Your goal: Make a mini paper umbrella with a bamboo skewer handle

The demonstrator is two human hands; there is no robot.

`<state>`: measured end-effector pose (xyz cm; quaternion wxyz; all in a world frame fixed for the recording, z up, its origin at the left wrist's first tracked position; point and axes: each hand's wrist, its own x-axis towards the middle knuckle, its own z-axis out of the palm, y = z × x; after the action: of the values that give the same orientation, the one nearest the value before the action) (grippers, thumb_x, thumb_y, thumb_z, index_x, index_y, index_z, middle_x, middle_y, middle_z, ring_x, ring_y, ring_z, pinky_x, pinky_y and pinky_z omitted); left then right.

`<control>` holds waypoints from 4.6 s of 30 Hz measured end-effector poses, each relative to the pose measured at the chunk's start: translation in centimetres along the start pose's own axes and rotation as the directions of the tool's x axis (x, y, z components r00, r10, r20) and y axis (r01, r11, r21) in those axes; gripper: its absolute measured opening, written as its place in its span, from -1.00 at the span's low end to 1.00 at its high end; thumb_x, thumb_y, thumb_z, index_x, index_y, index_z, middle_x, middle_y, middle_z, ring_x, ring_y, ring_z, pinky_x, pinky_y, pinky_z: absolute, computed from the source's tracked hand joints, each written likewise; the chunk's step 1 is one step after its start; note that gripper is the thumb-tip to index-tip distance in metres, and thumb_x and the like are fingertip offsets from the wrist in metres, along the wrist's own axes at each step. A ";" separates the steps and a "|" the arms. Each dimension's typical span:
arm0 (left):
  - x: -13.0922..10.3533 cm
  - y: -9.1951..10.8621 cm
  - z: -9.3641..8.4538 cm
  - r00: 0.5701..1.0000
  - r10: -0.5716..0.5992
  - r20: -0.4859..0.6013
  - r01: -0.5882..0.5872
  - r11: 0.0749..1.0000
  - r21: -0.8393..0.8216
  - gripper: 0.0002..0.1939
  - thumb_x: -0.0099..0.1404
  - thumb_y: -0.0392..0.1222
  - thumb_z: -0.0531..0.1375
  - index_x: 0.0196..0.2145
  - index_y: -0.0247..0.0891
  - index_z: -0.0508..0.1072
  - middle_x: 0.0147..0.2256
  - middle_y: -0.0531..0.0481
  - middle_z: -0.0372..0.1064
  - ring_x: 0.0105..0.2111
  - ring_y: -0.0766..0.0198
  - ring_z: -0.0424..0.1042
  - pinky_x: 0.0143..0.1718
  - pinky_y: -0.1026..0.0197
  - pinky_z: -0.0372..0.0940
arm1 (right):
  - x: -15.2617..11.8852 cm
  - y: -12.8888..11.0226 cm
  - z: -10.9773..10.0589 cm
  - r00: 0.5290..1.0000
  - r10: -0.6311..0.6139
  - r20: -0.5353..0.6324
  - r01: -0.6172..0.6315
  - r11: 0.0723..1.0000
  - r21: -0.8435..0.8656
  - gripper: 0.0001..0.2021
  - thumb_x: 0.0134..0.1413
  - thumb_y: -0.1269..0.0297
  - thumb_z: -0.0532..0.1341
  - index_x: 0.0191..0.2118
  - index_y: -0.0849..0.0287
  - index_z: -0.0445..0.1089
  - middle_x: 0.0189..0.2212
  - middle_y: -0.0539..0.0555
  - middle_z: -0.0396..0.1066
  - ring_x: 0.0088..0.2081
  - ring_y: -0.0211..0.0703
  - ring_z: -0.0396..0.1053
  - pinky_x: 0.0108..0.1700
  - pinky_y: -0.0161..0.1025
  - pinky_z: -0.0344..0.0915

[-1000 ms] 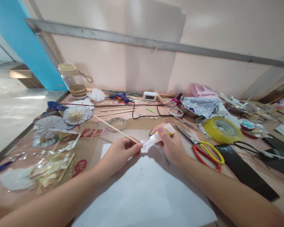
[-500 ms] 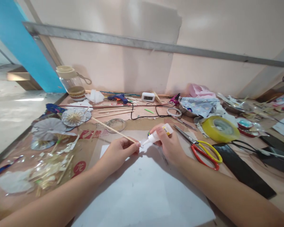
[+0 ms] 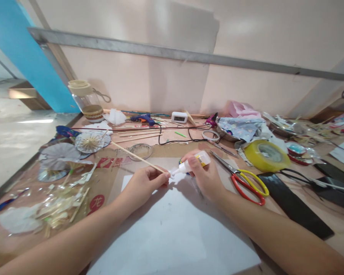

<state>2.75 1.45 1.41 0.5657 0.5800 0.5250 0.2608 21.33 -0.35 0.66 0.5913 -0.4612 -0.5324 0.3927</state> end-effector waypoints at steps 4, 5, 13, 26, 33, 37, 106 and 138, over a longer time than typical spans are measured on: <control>0.1 0.3 -0.3 1.000 0.015 0.024 -0.016 0.999 0.041 -0.67 0.17 0.08 0.24 -0.46 -0.28 0.53 -0.47 -0.03 0.51 -0.42 0.21 0.45 -0.34 0.22 0.30 | -0.1 0.3 0.0 0.999 -0.036 0.010 0.036 0.999 -0.026 -0.62 0.17 -0.09 0.23 -0.36 0.18 0.41 -0.53 -0.03 0.31 -0.54 -0.31 0.15 -0.49 -0.31 0.08; 0.2 0.3 -0.4 0.999 0.018 0.031 -0.020 0.999 0.046 -0.66 0.16 0.09 0.24 -0.46 -0.28 0.53 -0.47 -0.04 0.52 -0.41 0.20 0.45 -0.34 0.21 0.30 | -0.1 0.4 0.0 0.999 -0.039 0.016 0.040 0.999 -0.025 -0.63 0.18 -0.08 0.23 -0.36 0.18 0.41 -0.53 -0.03 0.31 -0.54 -0.31 0.14 -0.50 -0.32 0.08; 0.4 0.2 -0.5 1.000 0.012 0.029 -0.014 0.999 0.044 -0.61 0.10 0.15 0.23 -0.43 -0.28 0.52 -0.47 -0.06 0.51 -0.40 0.14 0.46 -0.29 0.16 0.31 | -0.1 0.4 0.3 0.999 -0.032 0.033 0.031 0.999 0.007 -0.61 0.17 -0.09 0.23 -0.36 0.19 0.39 -0.58 -0.07 0.25 -0.57 -0.33 0.11 -0.52 -0.34 0.05; 0.1 1.0 -0.4 1.000 0.016 -0.010 -0.016 1.000 0.024 -0.64 0.05 0.12 0.30 -0.52 -0.28 0.52 -0.52 -0.05 0.49 -0.46 0.17 0.44 -0.36 0.18 0.33 | 0.0 0.1 0.2 0.998 -0.054 0.014 0.055 0.998 -0.043 -0.60 0.16 -0.12 0.21 -0.37 0.17 0.40 -0.54 -0.02 0.30 -0.51 -0.25 0.20 -0.48 -0.33 0.15; 0.4 0.3 -0.4 0.999 0.027 0.018 -0.027 1.000 0.010 -0.60 0.04 0.18 0.27 -0.49 -0.27 0.51 -0.51 -0.05 0.49 -0.45 0.18 0.43 -0.35 0.18 0.30 | 0.0 0.5 0.2 0.999 -0.027 0.045 0.027 1.000 0.013 -0.63 0.15 -0.09 0.24 -0.36 0.18 0.39 -0.58 -0.07 0.25 -0.57 -0.32 0.11 -0.52 -0.34 0.08; 0.7 -0.1 -0.4 0.999 0.031 0.029 -0.031 0.999 0.011 -0.58 0.04 0.20 0.25 -0.48 -0.27 0.50 -0.49 -0.06 0.49 -0.44 0.19 0.42 -0.34 0.18 0.28 | 0.0 0.6 0.2 0.999 -0.035 0.041 0.034 0.999 0.018 -0.63 0.15 -0.08 0.24 -0.36 0.18 0.39 -0.56 -0.05 0.27 -0.56 -0.31 0.14 -0.50 -0.34 0.10; 0.7 -0.5 -0.5 0.998 0.054 0.010 -0.055 0.998 0.035 -0.60 0.11 0.16 0.26 -0.45 -0.30 0.52 -0.49 -0.08 0.49 -0.44 0.18 0.43 -0.33 0.16 0.31 | 0.0 0.3 0.4 0.995 -0.093 -0.026 0.092 0.995 -0.049 -0.65 0.16 -0.06 0.24 -0.37 0.17 0.40 -0.55 -0.01 0.34 -0.52 -0.25 0.24 -0.50 -0.33 0.19; 0.2 0.3 -0.2 0.999 0.035 -0.003 -0.035 0.999 -0.031 -0.69 0.10 0.05 0.28 -0.47 -0.29 0.52 -0.47 -0.05 0.52 -0.43 0.24 0.45 -0.34 0.23 0.33 | -0.1 0.3 0.1 0.990 -0.135 -0.032 0.133 0.990 -0.056 -0.70 0.17 0.00 0.25 -0.32 0.16 0.43 -0.46 0.02 0.41 -0.45 -0.22 0.34 -0.42 -0.31 0.27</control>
<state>2.74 1.75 1.65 0.5693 0.5801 0.5112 0.2795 21.26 -0.36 0.35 0.6130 -0.4473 -0.5619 0.3293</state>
